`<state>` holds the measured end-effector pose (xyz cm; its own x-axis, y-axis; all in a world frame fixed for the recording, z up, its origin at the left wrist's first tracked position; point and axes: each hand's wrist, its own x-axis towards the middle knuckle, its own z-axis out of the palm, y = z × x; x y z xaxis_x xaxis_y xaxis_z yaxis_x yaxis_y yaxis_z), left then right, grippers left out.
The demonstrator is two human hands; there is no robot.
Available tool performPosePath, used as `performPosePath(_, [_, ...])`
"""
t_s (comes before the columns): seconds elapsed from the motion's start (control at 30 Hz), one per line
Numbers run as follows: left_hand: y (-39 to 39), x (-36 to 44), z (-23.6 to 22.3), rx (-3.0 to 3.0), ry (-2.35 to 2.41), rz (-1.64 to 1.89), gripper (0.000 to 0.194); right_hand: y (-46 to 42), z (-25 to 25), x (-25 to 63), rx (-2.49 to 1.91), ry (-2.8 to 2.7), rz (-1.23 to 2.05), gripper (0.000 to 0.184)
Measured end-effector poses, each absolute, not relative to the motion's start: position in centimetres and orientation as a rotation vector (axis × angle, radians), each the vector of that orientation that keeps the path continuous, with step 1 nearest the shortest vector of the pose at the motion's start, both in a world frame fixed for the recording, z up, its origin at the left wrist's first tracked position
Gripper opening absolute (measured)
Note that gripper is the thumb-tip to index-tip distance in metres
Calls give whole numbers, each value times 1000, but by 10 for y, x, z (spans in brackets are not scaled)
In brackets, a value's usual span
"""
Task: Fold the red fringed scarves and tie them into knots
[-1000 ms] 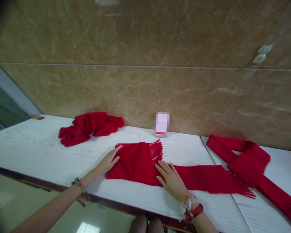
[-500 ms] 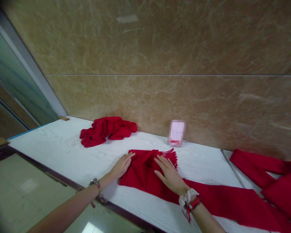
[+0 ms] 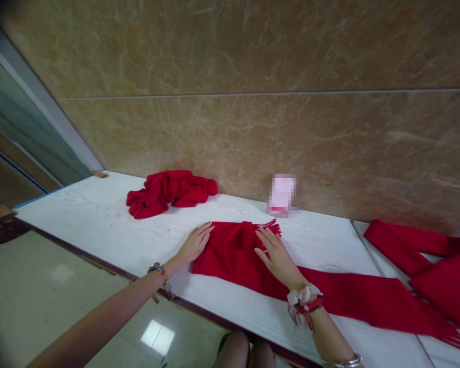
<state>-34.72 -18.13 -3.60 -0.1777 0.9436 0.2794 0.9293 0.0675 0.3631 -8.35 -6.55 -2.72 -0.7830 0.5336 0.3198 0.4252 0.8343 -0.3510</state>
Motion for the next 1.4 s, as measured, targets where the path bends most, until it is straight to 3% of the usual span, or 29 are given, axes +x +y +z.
performPosePath(0.23, [-180, -347, -36, 1977, 2323, 714, 39, -91, -36, -89, -694, -2850, 227, 46])
performPosePath(0.5, [-180, -348, -36, 1932, 2400, 562, 40, -89, -40, -88, -750, -2701, 190, 48])
performPosePath(0.83, [-186, -356, -33, 2075, 2261, 279, 44, -78, -40, -64, -1015, -2533, -134, 49])
performPosePath(1.4, [-220, -432, -18, 2044, 2400, -12, 43, -74, -50, -57, -1164, -2590, -89, 50])
